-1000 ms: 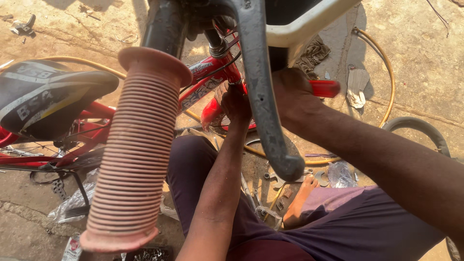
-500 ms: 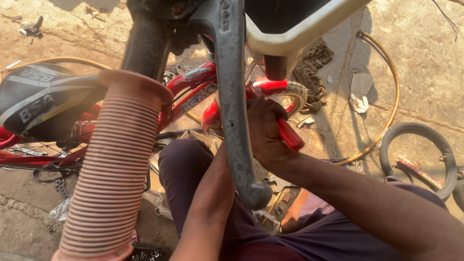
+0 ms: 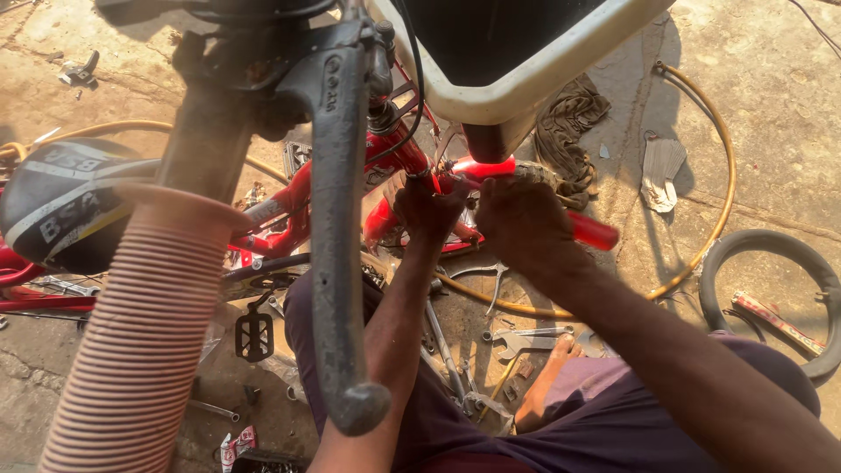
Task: The person is repairing a red bicycle while sitting on the ground. They use a screwdriver to adjust the front fork area and handle small metal parts from a container, working on the wheel and brake assembly.
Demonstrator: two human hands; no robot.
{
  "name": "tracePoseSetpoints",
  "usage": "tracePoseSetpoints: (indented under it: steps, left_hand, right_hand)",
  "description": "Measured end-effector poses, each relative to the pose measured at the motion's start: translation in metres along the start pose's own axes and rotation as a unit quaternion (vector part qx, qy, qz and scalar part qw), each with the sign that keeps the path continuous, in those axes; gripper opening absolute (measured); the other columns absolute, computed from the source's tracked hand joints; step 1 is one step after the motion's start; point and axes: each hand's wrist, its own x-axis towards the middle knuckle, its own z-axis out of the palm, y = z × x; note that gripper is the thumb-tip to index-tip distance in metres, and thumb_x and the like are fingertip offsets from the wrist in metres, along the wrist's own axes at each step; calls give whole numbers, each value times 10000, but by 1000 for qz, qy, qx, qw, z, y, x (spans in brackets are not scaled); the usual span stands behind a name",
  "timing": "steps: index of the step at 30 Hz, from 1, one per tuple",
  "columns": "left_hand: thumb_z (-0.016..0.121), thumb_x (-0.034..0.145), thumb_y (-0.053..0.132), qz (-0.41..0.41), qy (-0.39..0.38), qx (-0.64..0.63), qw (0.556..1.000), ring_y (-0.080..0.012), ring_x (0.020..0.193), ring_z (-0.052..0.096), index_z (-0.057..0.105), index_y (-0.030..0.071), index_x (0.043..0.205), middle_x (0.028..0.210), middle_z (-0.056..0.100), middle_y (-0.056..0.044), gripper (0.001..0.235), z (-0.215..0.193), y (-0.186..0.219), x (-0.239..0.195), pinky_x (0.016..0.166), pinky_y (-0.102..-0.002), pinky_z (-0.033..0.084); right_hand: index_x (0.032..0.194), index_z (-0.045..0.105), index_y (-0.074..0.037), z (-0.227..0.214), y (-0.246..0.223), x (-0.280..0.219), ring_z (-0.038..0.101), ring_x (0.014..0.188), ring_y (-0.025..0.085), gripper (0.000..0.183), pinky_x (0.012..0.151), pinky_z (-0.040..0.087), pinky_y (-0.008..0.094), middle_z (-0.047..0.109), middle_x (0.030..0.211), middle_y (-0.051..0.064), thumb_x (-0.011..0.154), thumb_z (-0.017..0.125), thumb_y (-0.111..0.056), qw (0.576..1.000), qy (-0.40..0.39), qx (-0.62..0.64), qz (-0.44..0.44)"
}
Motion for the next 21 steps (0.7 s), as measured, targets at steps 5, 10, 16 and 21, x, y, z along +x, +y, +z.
tracePoseSetpoints:
  steps: [5, 10, 16, 21]
  left_hand:
    - [775, 763, 307, -24, -22, -55, 998, -342, 672, 723, 645, 90, 894, 714, 729, -75, 285, -13, 14, -1, 666, -474, 568]
    - [800, 754, 302, -1, -13, -67, 998, -342, 679, 723, 665, 96, 906, 721, 734, -76, 290, -20, 19, 4, 694, -464, 560]
    - [802, 733, 358, -15, -11, -78, 997, -349, 681, 715, 642, 83, 943, 712, 720, -88, 381, -7, 6, -3, 669, -470, 545]
    - [825, 698, 443, -68, -29, -46, 996, -354, 621, 691, 616, 93, 827, 659, 683, -112, 427, 15, -16, -5, 586, -476, 519]
  right_hand:
    - [1116, 622, -70, 52, 52, 3, 732, 843, 284, 197, 663, 605, 428, 693, 917, 132, 960, 565, -176, 993, 7, 114, -40]
    - [1241, 614, -59, 52, 29, 1, 734, 841, 276, 332, 660, 597, 401, 701, 999, 146, 916, 567, -114, 986, 52, 161, 13]
    - [1179, 654, -18, 12, 2, -1, 726, 825, 285, 290, 691, 571, 422, 708, 951, 160, 957, 580, -189, 990, -53, 114, 62]
    - [1029, 707, 31, -21, -26, 12, 709, 742, 305, 247, 505, 563, 465, 664, 993, 203, 862, 656, -143, 993, -81, -87, 27]
